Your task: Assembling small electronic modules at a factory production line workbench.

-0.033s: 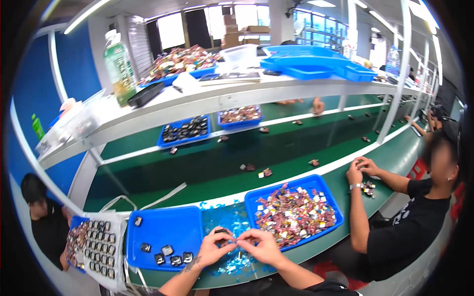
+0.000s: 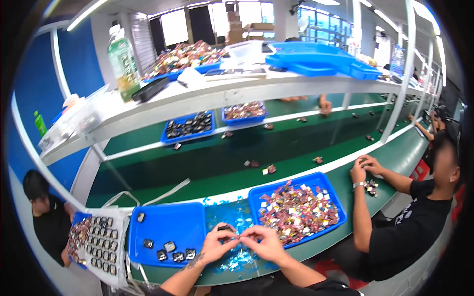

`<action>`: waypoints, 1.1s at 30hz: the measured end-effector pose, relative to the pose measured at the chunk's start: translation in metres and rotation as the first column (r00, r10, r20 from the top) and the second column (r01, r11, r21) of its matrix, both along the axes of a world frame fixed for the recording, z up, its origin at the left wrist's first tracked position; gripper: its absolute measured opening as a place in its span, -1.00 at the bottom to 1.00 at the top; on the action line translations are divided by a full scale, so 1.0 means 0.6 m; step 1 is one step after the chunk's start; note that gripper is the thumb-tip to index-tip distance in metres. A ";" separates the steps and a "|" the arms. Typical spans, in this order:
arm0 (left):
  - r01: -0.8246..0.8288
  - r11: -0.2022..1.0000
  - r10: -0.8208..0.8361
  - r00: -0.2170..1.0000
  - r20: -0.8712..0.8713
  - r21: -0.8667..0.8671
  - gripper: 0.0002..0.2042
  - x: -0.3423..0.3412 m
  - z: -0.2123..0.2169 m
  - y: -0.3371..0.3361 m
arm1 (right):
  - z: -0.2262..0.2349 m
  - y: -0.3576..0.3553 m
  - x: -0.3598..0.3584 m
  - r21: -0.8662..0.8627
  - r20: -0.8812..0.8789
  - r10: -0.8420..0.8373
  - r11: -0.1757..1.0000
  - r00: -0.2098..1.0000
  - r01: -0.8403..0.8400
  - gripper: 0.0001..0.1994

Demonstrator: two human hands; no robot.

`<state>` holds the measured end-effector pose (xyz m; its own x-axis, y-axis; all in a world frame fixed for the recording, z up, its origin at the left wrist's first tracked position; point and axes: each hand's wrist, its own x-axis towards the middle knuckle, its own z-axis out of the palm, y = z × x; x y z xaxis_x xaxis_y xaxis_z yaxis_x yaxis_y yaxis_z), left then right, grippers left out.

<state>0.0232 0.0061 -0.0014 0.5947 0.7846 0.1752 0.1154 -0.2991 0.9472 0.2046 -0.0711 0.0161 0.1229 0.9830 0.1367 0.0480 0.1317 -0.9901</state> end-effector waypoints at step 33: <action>-0.023 0.607 0.013 1.000 0.019 0.795 -0.85 -0.004 0.032 0.032 | -0.004 0.059 -0.018 0.035 0.398 -0.113 0.994 0.911 0.108 -0.88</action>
<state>0.0210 0.0254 0.0178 0.5762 0.3448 0.7410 0.1216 -0.9327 0.3395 0.1938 -0.0355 0.0138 0.1632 0.9642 0.2088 0.4531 0.1147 -0.8841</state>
